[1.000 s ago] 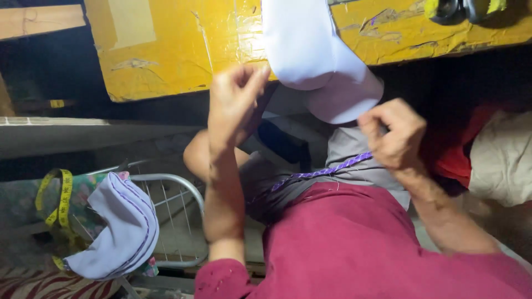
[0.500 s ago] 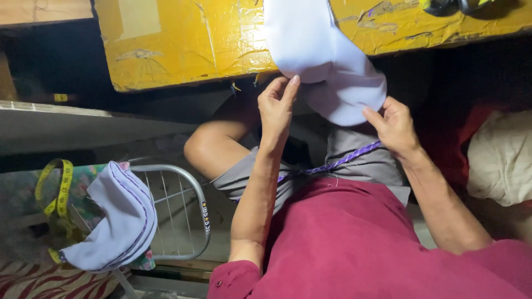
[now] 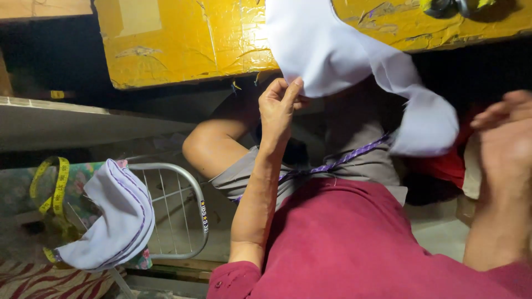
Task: Trimming excess material from a sewn fabric component using scissors and turning it inside out to finish the shape.
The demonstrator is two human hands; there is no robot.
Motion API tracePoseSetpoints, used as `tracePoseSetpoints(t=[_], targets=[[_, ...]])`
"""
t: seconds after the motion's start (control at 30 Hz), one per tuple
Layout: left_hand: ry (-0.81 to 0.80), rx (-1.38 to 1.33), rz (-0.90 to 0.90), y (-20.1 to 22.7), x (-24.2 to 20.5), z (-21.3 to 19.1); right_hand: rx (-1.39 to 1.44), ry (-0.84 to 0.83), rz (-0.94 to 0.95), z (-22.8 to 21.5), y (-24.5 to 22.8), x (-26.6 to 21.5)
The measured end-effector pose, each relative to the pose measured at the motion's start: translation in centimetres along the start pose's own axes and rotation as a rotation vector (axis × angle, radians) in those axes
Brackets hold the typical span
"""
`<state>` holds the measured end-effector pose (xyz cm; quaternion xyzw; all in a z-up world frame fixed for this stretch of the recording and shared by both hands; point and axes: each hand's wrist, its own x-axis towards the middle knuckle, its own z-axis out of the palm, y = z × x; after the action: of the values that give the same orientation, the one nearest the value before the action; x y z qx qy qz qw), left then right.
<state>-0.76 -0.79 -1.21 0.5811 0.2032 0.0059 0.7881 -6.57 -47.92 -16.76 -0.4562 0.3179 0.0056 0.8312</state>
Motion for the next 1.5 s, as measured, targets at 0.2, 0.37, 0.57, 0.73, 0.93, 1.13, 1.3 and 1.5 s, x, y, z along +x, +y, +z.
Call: tracePoseSetpoints(t=[0.2,0.37,0.57,0.73,0.93,1.13,1.3,1.5], targets=[[-0.012,0.081,0.013,1.2,-0.4,0.5,-0.850,0.181,-0.765,17.1,-5.2,-8.4],[0.042,0.346,0.152,2.7,-0.9,0.3,-1.053,-0.600,-1.452,32.1,-5.0,-9.4],[0.054,0.595,0.047,10.4,0.8,1.7,-1.109,-0.800,-1.589,38.6,-4.0,-9.3],[-0.125,0.512,0.164,9.5,5.3,0.5,-1.179,-0.813,-1.670,39.3,-1.4,-6.1],[-0.123,0.393,0.297,7.2,7.1,0.0,-1.107,-0.828,-1.670,39.4,-1.5,-6.5],[-0.064,0.338,0.315,5.7,8.4,0.1,-1.325,-0.757,-1.765,39.4,-1.1,-6.2],[-0.183,0.475,0.218,8.5,8.5,-0.2,-1.411,-0.751,-1.753,39.1,-0.9,-6.0],[-0.134,0.633,0.412,8.3,10.7,-1.0,-1.464,-0.702,-1.808,39.3,-0.8,-6.2]])
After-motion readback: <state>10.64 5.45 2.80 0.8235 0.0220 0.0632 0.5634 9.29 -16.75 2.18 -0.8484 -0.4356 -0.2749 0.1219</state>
